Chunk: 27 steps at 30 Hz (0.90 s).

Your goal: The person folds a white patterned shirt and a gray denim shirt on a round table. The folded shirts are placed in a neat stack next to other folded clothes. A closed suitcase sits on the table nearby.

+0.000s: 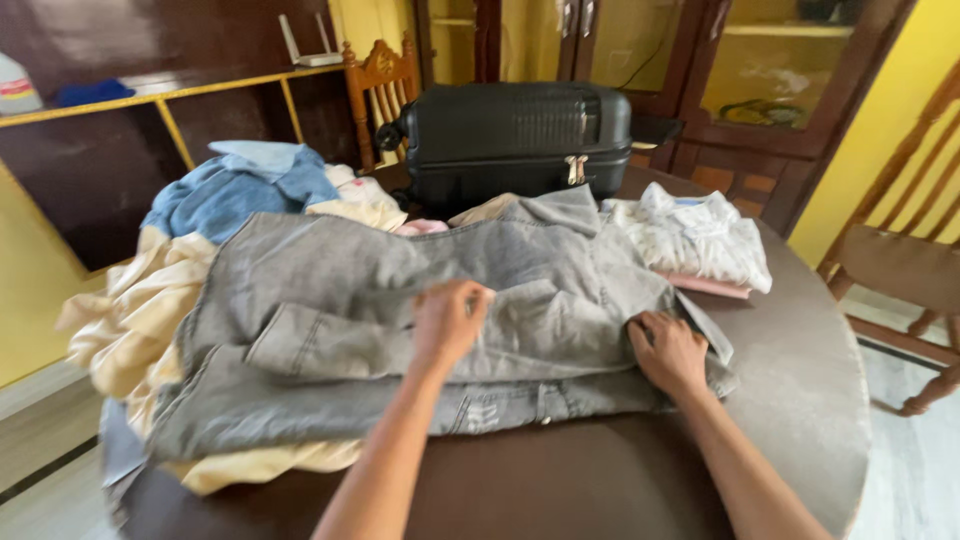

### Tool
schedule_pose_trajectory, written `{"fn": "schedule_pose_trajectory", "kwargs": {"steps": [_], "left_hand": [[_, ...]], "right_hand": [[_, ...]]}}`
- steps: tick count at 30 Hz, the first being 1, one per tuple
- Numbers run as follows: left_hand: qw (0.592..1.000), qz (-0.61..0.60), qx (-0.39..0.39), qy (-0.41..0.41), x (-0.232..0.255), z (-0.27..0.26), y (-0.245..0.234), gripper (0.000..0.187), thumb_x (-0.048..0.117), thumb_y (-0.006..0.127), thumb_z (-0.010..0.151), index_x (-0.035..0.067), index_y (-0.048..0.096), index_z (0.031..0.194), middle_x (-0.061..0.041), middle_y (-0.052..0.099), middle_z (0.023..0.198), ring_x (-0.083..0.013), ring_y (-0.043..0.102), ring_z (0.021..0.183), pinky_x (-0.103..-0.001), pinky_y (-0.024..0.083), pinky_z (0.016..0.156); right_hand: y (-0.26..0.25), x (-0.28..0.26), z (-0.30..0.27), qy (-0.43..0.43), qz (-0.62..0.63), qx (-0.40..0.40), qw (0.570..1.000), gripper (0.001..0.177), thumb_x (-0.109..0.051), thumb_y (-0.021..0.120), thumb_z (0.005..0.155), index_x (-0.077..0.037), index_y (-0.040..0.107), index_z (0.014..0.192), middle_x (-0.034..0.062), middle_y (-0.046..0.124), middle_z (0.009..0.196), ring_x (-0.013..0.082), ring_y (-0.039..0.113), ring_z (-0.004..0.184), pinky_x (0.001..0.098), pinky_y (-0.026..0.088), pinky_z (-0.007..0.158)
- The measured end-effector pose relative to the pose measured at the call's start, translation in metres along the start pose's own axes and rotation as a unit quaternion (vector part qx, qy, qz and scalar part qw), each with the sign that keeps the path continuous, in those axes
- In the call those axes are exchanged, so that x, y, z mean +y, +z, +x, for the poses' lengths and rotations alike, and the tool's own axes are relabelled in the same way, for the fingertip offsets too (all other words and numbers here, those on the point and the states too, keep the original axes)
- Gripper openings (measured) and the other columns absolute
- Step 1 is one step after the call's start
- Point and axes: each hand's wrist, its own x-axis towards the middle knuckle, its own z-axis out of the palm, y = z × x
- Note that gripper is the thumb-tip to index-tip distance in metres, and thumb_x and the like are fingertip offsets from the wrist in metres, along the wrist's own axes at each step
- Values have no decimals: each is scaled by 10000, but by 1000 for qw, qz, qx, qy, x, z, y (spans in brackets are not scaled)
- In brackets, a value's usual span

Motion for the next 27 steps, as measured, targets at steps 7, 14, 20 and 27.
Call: {"fn": "schedule_pose_trajectory", "kwargs": {"steps": [7, 14, 20, 27], "left_hand": [[991, 37, -121, -45, 37, 49, 82, 290, 431, 672, 918, 155, 722, 991, -92, 769, 979, -321, 710, 960, -533, 431, 915], [990, 62, -85, -88, 25, 40, 97, 307, 434, 666, 940, 160, 662, 1079, -80, 771, 964, -322, 717, 914, -530, 437, 887], [995, 91, -46, -4, 5, 25, 58, 323, 409, 708, 876, 179, 673, 1101, -39, 735, 1102, -280, 651, 1063, -529, 402, 909], [959, 257, -98, -67, -48, 2, -43, 160, 228, 678, 920, 218, 719, 1074, -6, 670, 1182, -254, 570, 1216, -582, 349, 1038]], "right_hand": [[-8, 26, 9, 96, -10, -83, 992, 326, -356, 701, 767, -188, 779, 1036, 43, 794, 958, 267, 729, 977, 460, 519, 933], [-27, 28, 15, 155, -22, -138, 978, 290, -346, 700, 766, -214, 797, 1005, 30, 793, 934, 259, 746, 934, 396, 567, 855], [-34, 4, 3, -11, -29, 44, 999, 339, -251, 734, 699, -184, 767, 1030, 69, 703, 1168, 305, 650, 1107, 464, 502, 884], [-4, -103, -13, -274, 112, -8, 955, 224, -181, 734, 813, -115, 732, 1027, 49, 701, 1196, 288, 646, 1160, 420, 532, 977]]}}
